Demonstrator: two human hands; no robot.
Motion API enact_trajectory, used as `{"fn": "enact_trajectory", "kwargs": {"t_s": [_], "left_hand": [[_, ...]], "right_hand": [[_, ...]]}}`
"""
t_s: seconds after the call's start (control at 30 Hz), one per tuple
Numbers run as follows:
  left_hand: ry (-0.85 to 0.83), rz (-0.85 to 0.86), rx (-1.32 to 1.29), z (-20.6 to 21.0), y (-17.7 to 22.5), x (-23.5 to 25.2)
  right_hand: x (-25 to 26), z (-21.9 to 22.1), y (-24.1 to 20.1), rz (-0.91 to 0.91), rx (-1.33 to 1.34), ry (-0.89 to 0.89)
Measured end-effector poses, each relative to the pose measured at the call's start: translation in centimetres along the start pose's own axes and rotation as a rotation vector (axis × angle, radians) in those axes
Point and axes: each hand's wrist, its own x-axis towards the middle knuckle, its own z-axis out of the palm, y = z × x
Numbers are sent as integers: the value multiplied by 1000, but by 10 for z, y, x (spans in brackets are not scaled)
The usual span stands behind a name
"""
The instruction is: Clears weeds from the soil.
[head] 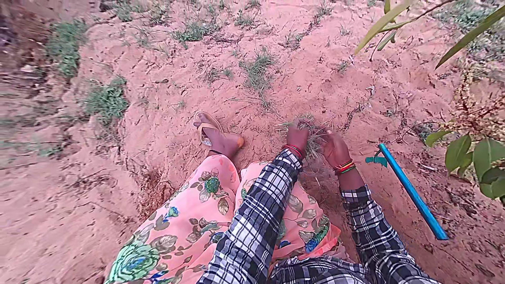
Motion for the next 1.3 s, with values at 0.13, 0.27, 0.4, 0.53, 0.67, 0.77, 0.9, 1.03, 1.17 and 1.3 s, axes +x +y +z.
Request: {"fn": "enact_trajectory", "kwargs": {"t_s": [0.13, 0.27, 0.4, 0.53, 0.67, 0.77, 0.9, 1.03, 1.17, 1.3], "left_hand": [[223, 60, -178, -17, 10, 5], [249, 26, -316, -13, 8, 4], [214, 24, -306, -10, 8, -1], [205, 2, -340, -12, 12, -2], [156, -14, -317, -8, 10, -2], [53, -49, -205, -6, 10, -4], [-87, -64, -102, -3, 0, -3], [-243, -96, -98, 2, -1, -7], [158, -148, -437, -11, 2, 0], [445, -77, -587, -39, 11, 8]], "right_hand": [[28, -4, 31, -61, -818, 154], [33, 3, 73, 85, -1341, -233], [30, -12, 73, 114, -1343, -65], [15, -48, 52, -75, -990, 306], [-6, -67, 18, -24, -1004, 348], [-15, -61, 6, 21, -897, 342], [-21, -26, 3, -143, -629, 369], [-14, 23, 1, -250, -643, 224], [14, 43, 12, -444, -610, 163], [51, 26, 43, -295, -728, 221]]}}
